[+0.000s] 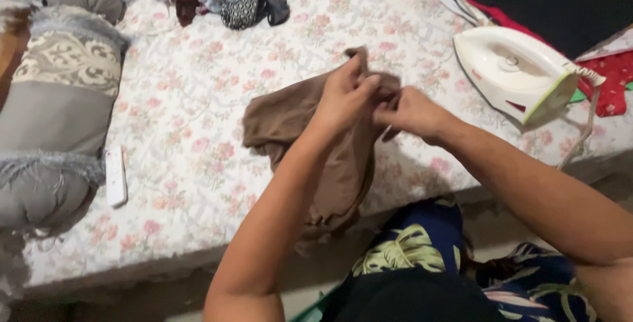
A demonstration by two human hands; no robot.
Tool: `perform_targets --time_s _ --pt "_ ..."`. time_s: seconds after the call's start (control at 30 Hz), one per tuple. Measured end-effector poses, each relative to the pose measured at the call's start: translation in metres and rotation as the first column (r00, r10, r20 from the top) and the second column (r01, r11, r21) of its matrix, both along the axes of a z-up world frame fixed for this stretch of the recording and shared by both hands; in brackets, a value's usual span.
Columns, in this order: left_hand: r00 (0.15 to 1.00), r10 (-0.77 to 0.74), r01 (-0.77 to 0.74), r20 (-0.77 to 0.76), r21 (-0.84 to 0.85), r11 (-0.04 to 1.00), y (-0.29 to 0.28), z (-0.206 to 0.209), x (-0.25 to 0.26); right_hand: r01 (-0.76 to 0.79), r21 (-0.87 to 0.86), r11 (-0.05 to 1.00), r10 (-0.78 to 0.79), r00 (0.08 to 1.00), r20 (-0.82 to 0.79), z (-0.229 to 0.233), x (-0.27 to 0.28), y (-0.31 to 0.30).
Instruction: The person irons a brown sleeveless top on a bed using a white electric iron. They smooth the fabric, adjust the garment's position, and flip it over to iron both sides.
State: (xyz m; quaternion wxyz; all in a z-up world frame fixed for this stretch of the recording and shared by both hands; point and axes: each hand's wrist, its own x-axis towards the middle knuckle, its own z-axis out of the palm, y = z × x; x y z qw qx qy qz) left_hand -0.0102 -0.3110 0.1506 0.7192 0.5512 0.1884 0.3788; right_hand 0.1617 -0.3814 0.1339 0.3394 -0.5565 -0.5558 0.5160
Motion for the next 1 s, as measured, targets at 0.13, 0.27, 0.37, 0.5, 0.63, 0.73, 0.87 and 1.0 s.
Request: perform_targets --time_s 0.13,0.27,0.37,0.5,0.63,0.73,0.87,1.0 --pt "0.952 -0.024 0.042 -0.304 0.052 0.998 0.012 -0.008 -0.025 0.206 -0.012 0.978 -0.205 0.959 -0.195 -0.003 0.034 0.014" --pt "0.714 0.508 -0.027 -0.483 0.705 0.708 0.015 -0.047 -0.104 0.514 -0.101 0.852 -0.5 0.741 -0.448 -0.022 0.142 0.025" --pt "0.397 0.215 -0.074 -0.893 0.202 0.977 0.006 -0.108 -0.17 0.76 -0.135 0.636 -0.738 0.548 -0.394 -0.062 0.207 0.002" --pt "0.504 -0.166 -0.182 -0.848 -0.292 0.939 -0.019 -0.2 -0.2 0.215 0.726 0.654 -0.74 0.383 0.553 -0.144 0.202 -0.041" --pt "0.584 0.01 -0.153 -0.812 -0.098 0.983 -0.022 -0.234 -0.168 -0.017 0.516 0.856 -0.372 0.672 0.64 -0.167 0.117 -0.059" --pt "0.593 0.272 -0.143 -0.758 0.234 0.962 -0.027 -0.239 -0.129 -0.276 0.562 0.78 -0.354 0.546 0.759 -0.146 0.07 -0.073" --pt "0.638 0.464 -0.371 -0.615 0.283 0.885 -0.03 -0.248 -0.096 -0.179 0.615 0.768 -0.392 0.627 0.673 -0.146 0.066 -0.087" --pt "0.667 0.465 -0.453 -0.582 0.179 0.873 -0.014 -0.255 -0.082 -0.041 0.52 0.853 -0.22 0.876 0.43 -0.172 0.118 -0.092"
